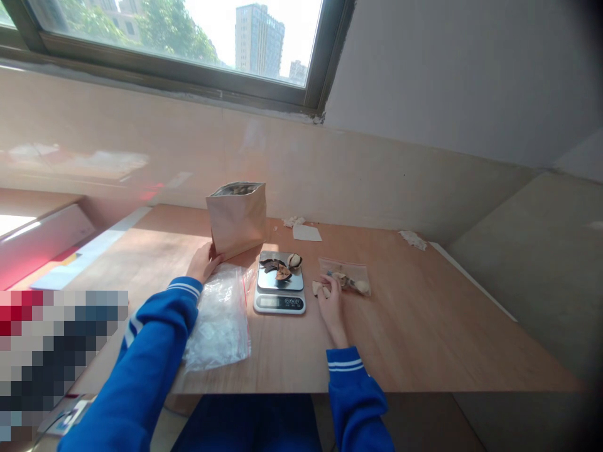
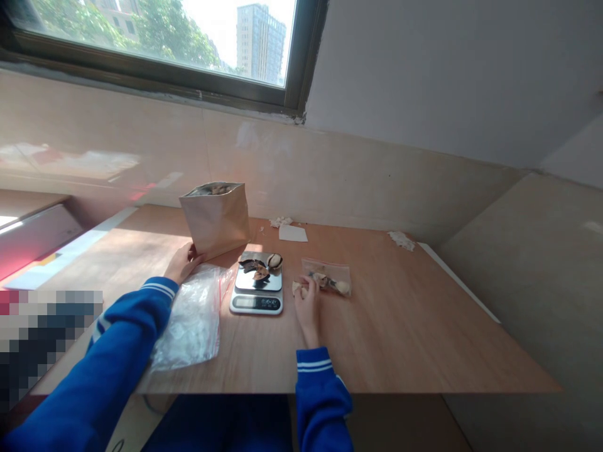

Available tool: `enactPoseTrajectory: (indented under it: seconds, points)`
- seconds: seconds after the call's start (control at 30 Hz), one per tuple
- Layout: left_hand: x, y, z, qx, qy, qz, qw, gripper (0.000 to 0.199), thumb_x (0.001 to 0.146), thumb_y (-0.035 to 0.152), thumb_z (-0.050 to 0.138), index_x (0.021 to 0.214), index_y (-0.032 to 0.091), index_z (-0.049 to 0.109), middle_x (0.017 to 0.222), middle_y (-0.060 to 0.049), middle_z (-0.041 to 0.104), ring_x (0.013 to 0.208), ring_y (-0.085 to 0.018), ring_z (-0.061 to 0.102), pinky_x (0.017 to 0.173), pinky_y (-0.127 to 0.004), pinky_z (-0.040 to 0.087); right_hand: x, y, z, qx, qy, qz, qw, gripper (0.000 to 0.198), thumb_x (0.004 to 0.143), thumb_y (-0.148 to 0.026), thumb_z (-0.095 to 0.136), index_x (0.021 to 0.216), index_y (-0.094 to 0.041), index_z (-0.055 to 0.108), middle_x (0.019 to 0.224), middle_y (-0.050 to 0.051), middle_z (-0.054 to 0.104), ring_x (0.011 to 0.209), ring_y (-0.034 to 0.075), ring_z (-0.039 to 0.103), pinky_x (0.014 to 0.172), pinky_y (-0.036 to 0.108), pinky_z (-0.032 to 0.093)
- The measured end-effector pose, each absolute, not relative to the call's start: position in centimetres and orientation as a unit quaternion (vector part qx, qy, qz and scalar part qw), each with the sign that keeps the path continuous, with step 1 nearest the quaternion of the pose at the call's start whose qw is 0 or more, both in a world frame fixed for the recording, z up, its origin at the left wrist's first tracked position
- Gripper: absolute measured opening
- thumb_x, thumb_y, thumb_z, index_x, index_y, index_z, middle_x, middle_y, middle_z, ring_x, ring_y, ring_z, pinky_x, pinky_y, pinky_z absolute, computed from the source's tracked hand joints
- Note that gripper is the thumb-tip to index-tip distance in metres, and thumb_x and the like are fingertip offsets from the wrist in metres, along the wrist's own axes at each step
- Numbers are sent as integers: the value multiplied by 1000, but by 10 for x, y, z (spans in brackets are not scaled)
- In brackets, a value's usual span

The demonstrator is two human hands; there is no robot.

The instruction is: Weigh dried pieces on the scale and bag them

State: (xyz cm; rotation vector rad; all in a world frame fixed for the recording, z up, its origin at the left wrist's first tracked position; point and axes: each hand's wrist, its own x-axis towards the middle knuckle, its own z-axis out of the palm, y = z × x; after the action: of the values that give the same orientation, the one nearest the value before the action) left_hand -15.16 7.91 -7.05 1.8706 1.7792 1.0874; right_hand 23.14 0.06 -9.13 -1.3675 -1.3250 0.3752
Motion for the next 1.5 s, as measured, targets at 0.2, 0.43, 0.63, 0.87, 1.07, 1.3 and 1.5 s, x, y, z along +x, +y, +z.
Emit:
enactPoseTrajectory:
  seconds: [0.2, 0.43, 0.63, 0.87, 1.07, 1.3, 1.5]
  points:
    - [-154, 82, -75, 657, 621, 390, 173, 43, 74, 42, 58, 108, 16, 56, 95, -10, 67, 83, -26, 64, 73, -37, 50, 223, -1, -77, -554, -441, 288, 644, 38, 72, -42, 66, 101, -17, 59, 102, 9, 63, 90, 20, 60, 81, 35, 49]
    - [-155, 82, -76, 652, 622, 392, 187, 46, 74, 47, 59, 107, 16, 57, 97, -10, 68, 88, -28, 65, 74, -37, 51, 205, -6, -65, -500, -463, 367, 634, 35, 69, -46, 73, 84, -16, 62, 85, 6, 67, 80, 18, 63, 76, 32, 52]
    - [-155, 81, -74, 648, 634, 381, 182, 48, 74, 53, 58, 107, 17, 57, 100, -11, 67, 92, -29, 64, 77, -37, 50, 200, -11, -67, -489, -594, 274, 577, 28, 82, -42, 63, 93, -17, 69, 100, 9, 61, 94, 20, 62, 82, 34, 53]
    - [-152, 78, -71, 645, 638, 378, 185, 50, 75, 51, 58, 110, 17, 56, 102, -11, 68, 90, -28, 64, 77, -37, 50, 209, -14, -66, -534, -687, 66, 489, 32, 95, -26, 40, 111, -22, 67, 113, 11, 57, 111, 22, 54, 99, 40, 43]
    - [-149, 75, -67, 643, 636, 383, 190, 47, 74, 49, 58, 108, 16, 57, 101, -10, 68, 87, -27, 65, 74, -35, 51, 232, -6, -92, -698, -567, -75, 431, 46, 87, -20, 38, 129, -12, 54, 142, 23, 35, 132, 39, 30, 100, 61, 31]
    - [-149, 76, -65, 643, 639, 378, 189, 46, 73, 49, 59, 106, 17, 57, 98, -9, 69, 84, -27, 65, 72, -35, 51, 226, -10, -105, -714, -560, -68, 414, 45, 87, -23, 38, 127, -22, 58, 137, 24, 42, 124, 40, 39, 92, 61, 34]
    - [-150, 76, -67, 641, 641, 379, 188, 47, 73, 52, 59, 104, 17, 58, 99, -10, 69, 86, -27, 66, 73, -35, 51, 211, -23, -107, -700, -579, -61, 413, 48, 88, -22, 35, 132, -15, 54, 145, 27, 33, 132, 43, 30, 95, 65, 32]
